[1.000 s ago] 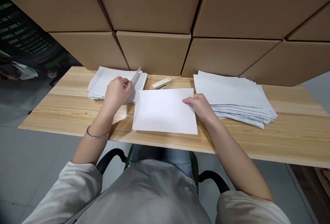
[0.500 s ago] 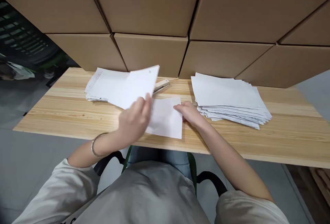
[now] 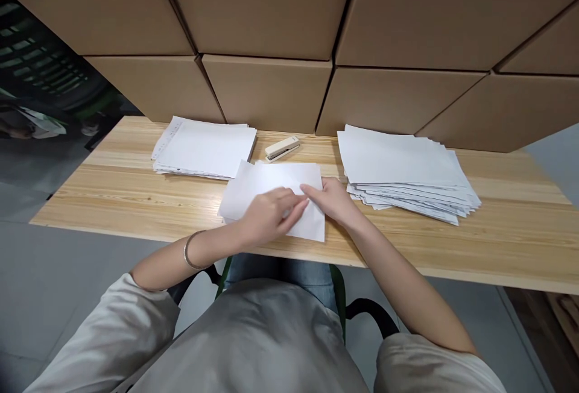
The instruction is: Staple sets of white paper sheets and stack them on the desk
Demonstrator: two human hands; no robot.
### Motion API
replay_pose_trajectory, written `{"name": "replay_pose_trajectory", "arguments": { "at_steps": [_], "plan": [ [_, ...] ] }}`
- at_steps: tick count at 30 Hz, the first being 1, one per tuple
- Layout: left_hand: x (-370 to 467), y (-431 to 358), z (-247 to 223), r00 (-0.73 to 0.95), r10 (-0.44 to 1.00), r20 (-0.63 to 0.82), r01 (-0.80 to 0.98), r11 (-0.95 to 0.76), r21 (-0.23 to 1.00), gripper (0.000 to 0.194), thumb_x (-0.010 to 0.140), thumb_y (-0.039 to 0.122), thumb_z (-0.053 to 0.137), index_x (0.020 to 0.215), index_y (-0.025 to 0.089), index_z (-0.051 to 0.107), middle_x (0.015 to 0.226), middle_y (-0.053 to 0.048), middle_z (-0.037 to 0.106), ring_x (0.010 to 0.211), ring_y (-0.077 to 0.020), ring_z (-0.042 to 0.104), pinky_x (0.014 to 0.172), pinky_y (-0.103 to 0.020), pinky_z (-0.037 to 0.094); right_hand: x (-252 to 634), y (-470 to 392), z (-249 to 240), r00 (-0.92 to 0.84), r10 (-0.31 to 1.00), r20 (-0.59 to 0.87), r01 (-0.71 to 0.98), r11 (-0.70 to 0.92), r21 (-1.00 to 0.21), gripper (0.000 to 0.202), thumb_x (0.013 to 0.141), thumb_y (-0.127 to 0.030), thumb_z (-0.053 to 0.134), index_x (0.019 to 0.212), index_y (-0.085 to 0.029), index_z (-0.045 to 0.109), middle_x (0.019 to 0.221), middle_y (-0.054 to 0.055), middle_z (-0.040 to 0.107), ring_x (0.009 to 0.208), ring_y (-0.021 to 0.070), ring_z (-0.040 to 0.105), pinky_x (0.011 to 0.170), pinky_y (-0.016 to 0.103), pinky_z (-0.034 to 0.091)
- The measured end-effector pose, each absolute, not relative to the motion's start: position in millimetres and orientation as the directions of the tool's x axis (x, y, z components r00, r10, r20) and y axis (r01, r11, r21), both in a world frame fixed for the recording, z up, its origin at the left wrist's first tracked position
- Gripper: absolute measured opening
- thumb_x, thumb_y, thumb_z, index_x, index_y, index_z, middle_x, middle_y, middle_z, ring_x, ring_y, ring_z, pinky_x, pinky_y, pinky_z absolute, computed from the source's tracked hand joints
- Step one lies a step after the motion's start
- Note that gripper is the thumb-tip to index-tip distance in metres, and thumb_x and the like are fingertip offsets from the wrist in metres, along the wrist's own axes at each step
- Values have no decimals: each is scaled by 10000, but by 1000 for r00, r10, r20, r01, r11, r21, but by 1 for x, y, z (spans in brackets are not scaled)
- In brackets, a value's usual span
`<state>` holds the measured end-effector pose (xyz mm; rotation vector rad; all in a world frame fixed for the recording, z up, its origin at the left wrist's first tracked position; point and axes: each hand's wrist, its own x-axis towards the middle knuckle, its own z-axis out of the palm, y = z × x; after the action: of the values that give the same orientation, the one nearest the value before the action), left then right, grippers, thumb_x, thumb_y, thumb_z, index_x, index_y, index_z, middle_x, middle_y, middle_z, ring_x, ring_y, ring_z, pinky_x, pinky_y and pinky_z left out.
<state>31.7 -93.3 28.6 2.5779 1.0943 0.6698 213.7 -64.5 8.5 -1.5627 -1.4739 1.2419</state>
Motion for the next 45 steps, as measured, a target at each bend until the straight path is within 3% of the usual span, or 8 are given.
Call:
{"name": "replay_pose_trajectory", "arguments": {
  "at_steps": [3, 6, 11, 14, 18, 22, 38, 45],
  "plan": [
    [8, -75, 33, 375, 719, 585, 587, -673, 450, 301, 980, 293, 435, 1156, 140, 625, 1009, -116, 651, 992, -217, 607, 889, -374, 504, 226, -65, 22, -91, 957, -275, 317, -234, -919, 389, 714, -530, 748, 784, -148, 730, 809, 82, 751, 680, 223, 671, 567, 299, 488],
    [-21, -56, 32, 138, 738, 660, 588, -598, 545, 390, 917, 330, 565, 1280, 189, 538, 1213, -135, 562, 1173, -245, 524, 999, -429, 462, 238, -64, 32, -68, 963, -259, 300, -228, -926, 355, 736, -514, 755, 800, -165, 745, 866, 72, 761, 765, 233, 691, 615, 298, 513],
    [-43, -41, 23, -14, 911, 412, 253, -396, 883, 566, 820, 406, 699, 1305, 230, 465, 1270, -121, 569, 1207, -221, 558, 1013, -385, 468, 251, -61, 33, -73, 976, -207, 228, -186, -956, 339, 735, -520, 775, 844, -199, 762, 920, 54, 766, 905, 258, 699, 743, 337, 551],
    [-41, -42, 23, 20, 981, 195, 39, -196, 980, 586, 767, 420, 751, 1254, 214, 498, 1187, -109, 656, 1128, -221, 621, 955, -365, 500, 254, -59, 30, -84, 978, -189, 178, -172, -969, 330, 720, -521, 790, 838, -213, 760, 905, 48, 766, 956, 277, 699, 817, 384, 558],
    [-37, -46, 28, 175, 984, -37, -94, 54, 994, 462, 766, 447, 748, 1105, 158, 628, 1079, -102, 736, 1010, -241, 679, 868, -364, 535, 256, -57, 30, -111, 972, -207, 143, -191, -971, 317, 725, -512, 788, 892, -244, 766, 947, 44, 769, 1007, 292, 691, 862, 421, 557],
    [-38, -48, 28, 215, 971, -102, -104, 127, 986, 393, 756, 439, 761, 1002, 139, 698, 1003, -94, 763, 933, -229, 693, 818, -347, 545, 257, -55, 30, -121, 966, -230, 120, -216, -969, 313, 719, -494, 800, 903, -243, 764, 969, 41, 770, 1019, 285, 692, 875, 411, 556],
    [-36, -49, 27, 166, 976, -142, -98, 159, 982, 370, 690, 385, 811, 954, 146, 711, 1021, -86, 767, 893, -227, 704, 792, -352, 561, 255, -54, 34, -115, 956, -271, 198, -246, -949, 367, 686, -572, 781, 895, -271, 763, 957, 60, 774, 1005, 335, 697, 885, 485, 562],
    [-36, -48, 26, 155, 978, -137, -112, 156, 981, 378, 681, 374, 821, 962, 147, 712, 1050, -85, 764, 905, -223, 704, 812, -350, 561, 254, -55, 36, -133, 952, -275, 144, -256, -956, 373, 644, -549, 822, 865, -254, 764, 950, 55, 775, 938, 313, 709, 890, 480, 559]
  ]
}}
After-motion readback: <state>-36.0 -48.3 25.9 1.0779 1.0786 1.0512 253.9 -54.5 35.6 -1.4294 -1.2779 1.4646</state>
